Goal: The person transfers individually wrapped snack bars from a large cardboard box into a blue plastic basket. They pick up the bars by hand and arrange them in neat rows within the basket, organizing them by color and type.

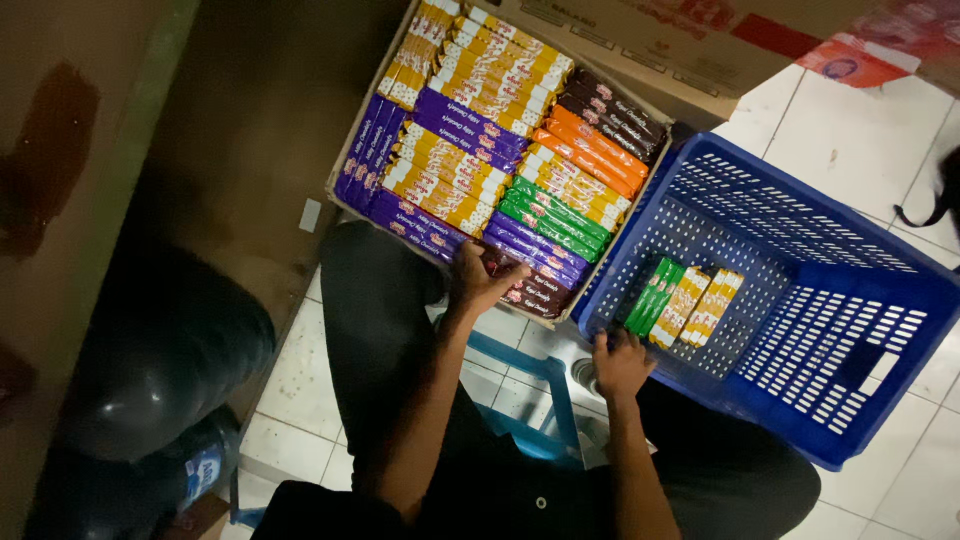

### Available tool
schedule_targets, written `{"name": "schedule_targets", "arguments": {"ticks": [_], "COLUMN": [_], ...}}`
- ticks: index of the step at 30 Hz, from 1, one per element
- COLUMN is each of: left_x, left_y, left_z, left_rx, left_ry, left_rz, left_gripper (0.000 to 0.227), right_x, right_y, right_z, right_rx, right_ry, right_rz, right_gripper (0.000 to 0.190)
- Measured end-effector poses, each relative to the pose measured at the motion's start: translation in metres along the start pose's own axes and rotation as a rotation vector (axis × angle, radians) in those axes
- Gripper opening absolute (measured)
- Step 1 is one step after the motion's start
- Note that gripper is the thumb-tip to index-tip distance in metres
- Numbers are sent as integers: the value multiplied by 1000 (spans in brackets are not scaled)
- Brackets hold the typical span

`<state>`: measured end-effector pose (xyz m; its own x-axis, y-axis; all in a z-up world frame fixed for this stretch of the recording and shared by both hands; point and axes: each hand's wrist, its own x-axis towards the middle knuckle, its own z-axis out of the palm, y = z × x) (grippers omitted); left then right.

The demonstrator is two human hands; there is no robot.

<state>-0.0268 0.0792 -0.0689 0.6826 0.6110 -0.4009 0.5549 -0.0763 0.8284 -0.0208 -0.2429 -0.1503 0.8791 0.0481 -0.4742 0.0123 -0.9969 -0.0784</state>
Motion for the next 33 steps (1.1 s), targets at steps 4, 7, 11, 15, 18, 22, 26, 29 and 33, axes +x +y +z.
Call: {"name": "schedule_targets", "arguments": {"ticks": [4,7,11,15,18,22,26,29,33], "left_x": [-13,-18,-45,-72,-77,-63,-31,-38,-50], "left_y": [9,17,69,153,193,202,128,98,41], "left_z": [-5,-2,-26,-57,-57,-15,78,129,175], "left_rx": [-43,65,197,192,340,397,88,296,880], "left_ry": [-23,-27,-45,-170,-253,-420,-495,-484,-602], "left_rz": [39,63,252,351,320,255,211,373,473], "left_gripper": [74,87,82,82,85,81,66,76,123], "right_x": [-3,-9,-38,-70,-73,-68,-45,-5,51], "right_y": [-5,-23,-73,-118,-113,-67,7,76,141], "right_z": [-4,-36,-103,-166,-180,-198,-197,-181,-180], "right_rx": [24,288,756,925,867,835,946,952,890], "right_ry": [34,27,227,207,174,206,104,72,65], "right_rz": [-2,13,-425,-697,-625,-469,-205,30,313], "right_gripper": [53,62,95,131,116,85,71,63,70]}}
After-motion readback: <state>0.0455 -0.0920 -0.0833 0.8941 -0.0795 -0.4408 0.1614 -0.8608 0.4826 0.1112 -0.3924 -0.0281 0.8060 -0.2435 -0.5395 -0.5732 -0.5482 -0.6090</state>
